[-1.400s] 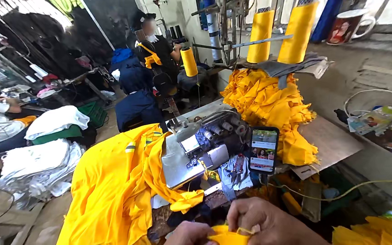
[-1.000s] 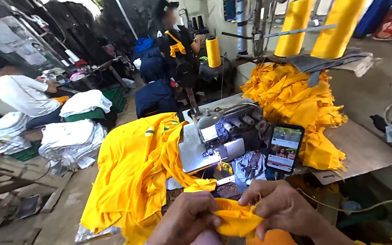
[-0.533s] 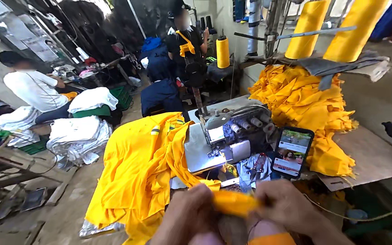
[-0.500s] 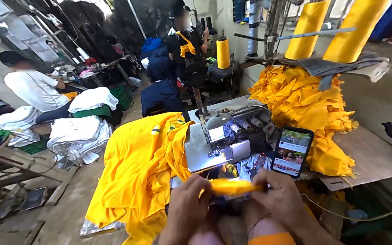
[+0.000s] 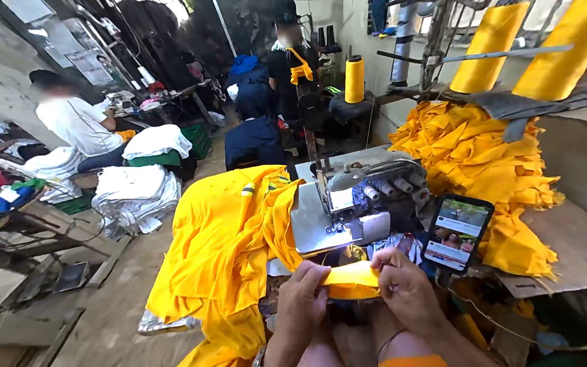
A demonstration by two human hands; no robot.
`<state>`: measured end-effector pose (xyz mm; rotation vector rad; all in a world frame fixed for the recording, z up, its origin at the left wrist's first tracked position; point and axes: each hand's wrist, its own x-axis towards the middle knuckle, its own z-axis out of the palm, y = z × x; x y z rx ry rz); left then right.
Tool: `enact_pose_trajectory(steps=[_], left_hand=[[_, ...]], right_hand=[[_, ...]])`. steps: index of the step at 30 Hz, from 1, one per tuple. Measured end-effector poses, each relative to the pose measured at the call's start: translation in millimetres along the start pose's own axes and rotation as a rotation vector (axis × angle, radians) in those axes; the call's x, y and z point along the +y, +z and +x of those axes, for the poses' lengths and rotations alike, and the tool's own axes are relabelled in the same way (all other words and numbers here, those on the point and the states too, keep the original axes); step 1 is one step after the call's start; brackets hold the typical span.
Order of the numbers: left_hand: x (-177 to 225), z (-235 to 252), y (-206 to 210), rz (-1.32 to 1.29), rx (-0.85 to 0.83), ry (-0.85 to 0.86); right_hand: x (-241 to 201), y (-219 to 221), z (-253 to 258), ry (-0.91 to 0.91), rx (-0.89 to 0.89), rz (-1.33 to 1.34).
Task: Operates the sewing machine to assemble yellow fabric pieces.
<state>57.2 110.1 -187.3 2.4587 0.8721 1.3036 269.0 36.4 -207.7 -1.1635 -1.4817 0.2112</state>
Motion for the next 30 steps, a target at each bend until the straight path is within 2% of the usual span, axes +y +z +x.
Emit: enact_pose_trajectory(steps=[4, 7, 10, 13, 17, 20, 22, 24, 26, 28, 30], left_hand=[[-3, -11, 0, -0.058, 0.008, -0.036], [-13, -18, -4, -0.116, -0.059, -0.066], [-24, -28, -12, -0.260, -0.163, -0.138], [-31, -45, -6, -0.244, -0.127, -0.230], [-35, -70, 0, -0.240, -0.122, -0.425], [-34, -65, -9, -0.213, -0.150, -0.528], [-37, -51, -16, -0.109, -0.235, -0.574], [-47, -36, -16, -0.010, -0.335, -0.591], [-59, -29, -11, 0.040, -0.408, -0.578], [-66, -27, -8, 0.027, -0.421, -0.530], [-66, -28, -10, -0.005, -0.385, -0.473]], right_hand=[[-2, 12, -9, 0.165, 0.008, -0.031], [1, 14, -8, 0.117, -0.090, -0.029], [6, 21, -10, 0.142, -0.081, 0.000], [11, 26, -20, 0.252, -0.227, -0.050], [20, 37, -34, 0.212, -0.353, -0.181], [15, 38, -22, 0.238, -0.425, -0.198], [6, 37, -3, 0.354, -0.558, -0.234], [3, 43, 18, 0.533, -0.700, -0.292], [7, 53, 28, 0.662, -0.767, -0.356], [10, 58, 26, 0.679, -0.719, -0.403], [10, 56, 19, 0.620, -0.615, -0.425]])
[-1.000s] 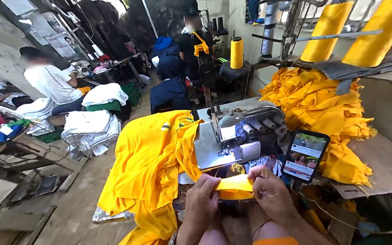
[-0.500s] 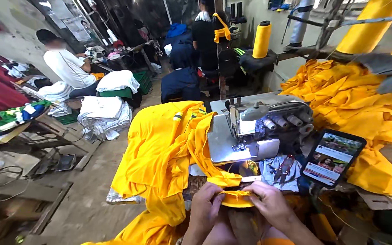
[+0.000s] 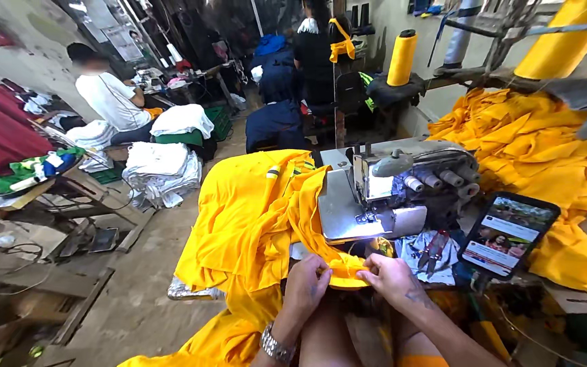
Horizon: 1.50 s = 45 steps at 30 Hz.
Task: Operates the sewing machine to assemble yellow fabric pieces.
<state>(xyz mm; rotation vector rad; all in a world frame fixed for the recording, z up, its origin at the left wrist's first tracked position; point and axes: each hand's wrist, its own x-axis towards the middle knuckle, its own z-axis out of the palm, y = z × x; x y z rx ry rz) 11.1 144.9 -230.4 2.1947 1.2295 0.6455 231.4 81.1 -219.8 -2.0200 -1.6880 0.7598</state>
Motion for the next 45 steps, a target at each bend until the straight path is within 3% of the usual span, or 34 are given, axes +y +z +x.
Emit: enact_pose_trajectory(steps=[5, 7, 10, 13, 16, 18, 20, 22, 26, 30, 36, 42, 45], left_hand=[[12, -21, -5, -0.103, 0.094, 0.164], [15, -29, -2, -0.188, 0.192, 0.206], [29, -40, 10, -0.470, 0.347, 0.141], [48, -33, 3, -0.643, 0.384, 0.121], [74, 8, -33, -0.308, 0.336, 0.343], [98, 43, -49, -0.004, 0.335, 0.480], [107, 78, -42, 0.197, 0.311, 0.537], [98, 101, -18, 0.332, 0.244, 0.434], [79, 100, 17, 0.419, 0.199, 0.136], [81, 103, 22, 0.388, 0.266, 0.045], [85, 132, 19, 0.417, 0.182, -0.040], [67, 154, 9, 0.398, 0.144, 0.076], [58, 153, -8, 0.370, 0.164, 0.288]], right_hand=[[16, 13, -20, -0.314, 0.430, 0.082], [18, 14, -25, -0.431, 0.523, 0.170], [17, 17, -33, -0.548, 0.522, 0.326], [5, 25, -33, -0.529, 0.406, 0.491], [-13, 12, -24, -0.634, 0.274, 0.728], [-17, -6, -17, -0.677, 0.314, 0.889], [-10, -10, -8, -0.531, 0.513, 0.962], [4, 1, 1, -0.256, 0.617, 0.972], [15, 15, -11, 0.023, 0.442, 1.058], [32, 8, -8, -0.012, 0.303, 1.155], [29, 10, 5, -0.110, 0.378, 1.156], [15, 20, 16, -0.083, 0.492, 1.085], [11, 18, 31, -0.010, 0.477, 1.132]])
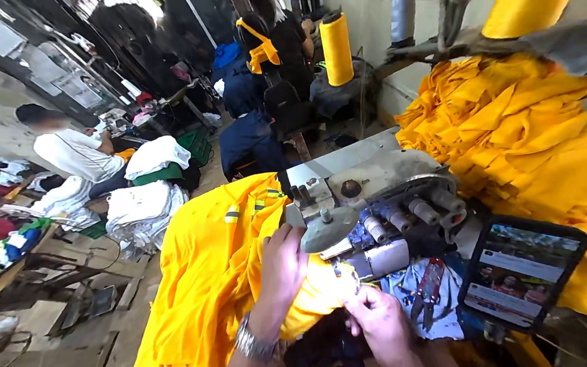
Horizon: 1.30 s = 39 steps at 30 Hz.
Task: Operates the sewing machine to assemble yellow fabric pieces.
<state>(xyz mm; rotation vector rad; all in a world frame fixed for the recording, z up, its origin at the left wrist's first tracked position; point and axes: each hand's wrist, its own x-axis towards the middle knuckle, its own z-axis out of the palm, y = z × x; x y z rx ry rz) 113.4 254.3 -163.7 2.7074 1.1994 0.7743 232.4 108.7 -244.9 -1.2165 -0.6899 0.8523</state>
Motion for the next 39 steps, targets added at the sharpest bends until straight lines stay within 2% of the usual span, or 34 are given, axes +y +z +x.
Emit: enact_pose_trajectory(steps=[1, 4, 8, 11, 13, 15, 16, 19, 22, 24, 26, 28, 30, 32, 33, 34, 36, 39], left_hand=[[0, -6, -10, -0.013, 0.017, 0.112], [7, -21, -23, 0.021, -0.073, 0.407], [10, -17, -33, 0.048, -0.096, 0.467], [18, -11, -56, 0.029, -0.158, 0.435], [22, -11, -59, -0.005, -0.224, 0.435], [26, -11, -57, -0.048, -0.263, 0.456], [29, -11, -55, -0.052, -0.262, 0.469], [40, -13, -54, -0.020, -0.217, 0.488], [41, -22, -58, -0.056, -0.144, 0.367], [23, -44, -53, -0.089, -0.135, 0.217], [-5, -71, -40, -0.071, -0.144, 0.119], [-31, -79, -35, 0.015, -0.154, 0.051], [-43, -67, -48, 0.134, -0.178, -0.026], [-36, -48, -59, 0.192, -0.055, 0.051], [-29, -38, -61, 0.166, 0.009, 0.149], [-21, -29, -61, 0.120, 0.003, 0.257], [-8, -13, -53, 0.125, -0.147, 0.425], [-3, 10, -49, 0.328, -0.398, 0.484]], right_hand=[[-2, 0, 2, 0.013, 0.003, 0.000], [-3, 2, 3, 0.040, 0.008, 0.022], [-9, -12, 4, 0.088, -0.070, 0.071], [-22, -33, 11, -0.259, 0.029, -0.074], [-37, -40, 21, -0.413, 0.066, -0.270], [-50, -39, 30, -0.475, -0.021, -0.433], [-56, -36, 34, -0.473, -0.133, -0.474], [-66, -24, 46, -0.370, -0.475, -0.527], [-75, -18, 47, -0.140, -0.667, -0.383], [-78, -18, 38, 0.110, -0.696, -0.159], [-77, -22, 30, 0.273, -0.656, -0.001], [-79, -22, 29, 0.327, -0.599, -0.003], [-78, -19, 31, 0.301, -0.568, -0.078], [-75, -15, 33, 0.228, -0.565, -0.141], [-74, -14, 35, 0.183, -0.566, -0.152], [-72, -14, 34, 0.144, -0.566, -0.139], [-69, -15, 28, 0.104, -0.580, -0.086], [-71, -18, 18, 0.146, -0.621, 0.018]])
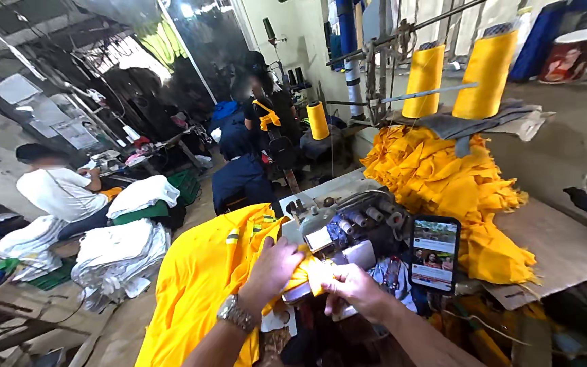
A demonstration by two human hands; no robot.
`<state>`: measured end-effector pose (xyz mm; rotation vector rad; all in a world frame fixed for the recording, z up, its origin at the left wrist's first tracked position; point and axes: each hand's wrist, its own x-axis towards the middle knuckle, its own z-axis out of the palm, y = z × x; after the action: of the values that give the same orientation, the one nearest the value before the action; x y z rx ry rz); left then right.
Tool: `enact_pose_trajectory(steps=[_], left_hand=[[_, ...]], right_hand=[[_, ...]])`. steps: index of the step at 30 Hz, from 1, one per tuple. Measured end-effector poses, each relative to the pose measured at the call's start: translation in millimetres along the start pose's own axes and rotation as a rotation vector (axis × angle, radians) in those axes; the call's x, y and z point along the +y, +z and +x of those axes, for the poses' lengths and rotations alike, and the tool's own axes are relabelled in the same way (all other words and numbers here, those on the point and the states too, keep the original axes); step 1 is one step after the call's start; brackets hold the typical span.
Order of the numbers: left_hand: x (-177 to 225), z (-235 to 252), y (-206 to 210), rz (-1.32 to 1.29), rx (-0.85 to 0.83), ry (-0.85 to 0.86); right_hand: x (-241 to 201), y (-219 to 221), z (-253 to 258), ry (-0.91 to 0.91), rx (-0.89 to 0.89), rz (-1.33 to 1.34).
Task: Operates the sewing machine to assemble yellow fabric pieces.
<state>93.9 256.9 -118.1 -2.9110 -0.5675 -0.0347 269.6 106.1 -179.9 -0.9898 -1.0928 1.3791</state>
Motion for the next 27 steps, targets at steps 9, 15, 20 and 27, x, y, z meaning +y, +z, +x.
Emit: enact_pose_trajectory(steps=[9, 15, 20, 27], left_hand=[[-14, -8, -43, -0.375, -0.073, 0.337], [-6, -26, -45, -0.343, -0.094, 0.165], [18, -15, -47, -0.204, 0.066, 0.147], [34, 9, -38, -0.370, -0.073, 0.335]], right_hand=[[-16, -12, 0, -0.105, 0.065, -0.086], [-16, -3, 29, -0.226, -0.081, -0.428], [-20, -4, 24, -0.188, -0.149, -0.673], [-24, -4, 6, -0.119, -0.140, -0.663]])
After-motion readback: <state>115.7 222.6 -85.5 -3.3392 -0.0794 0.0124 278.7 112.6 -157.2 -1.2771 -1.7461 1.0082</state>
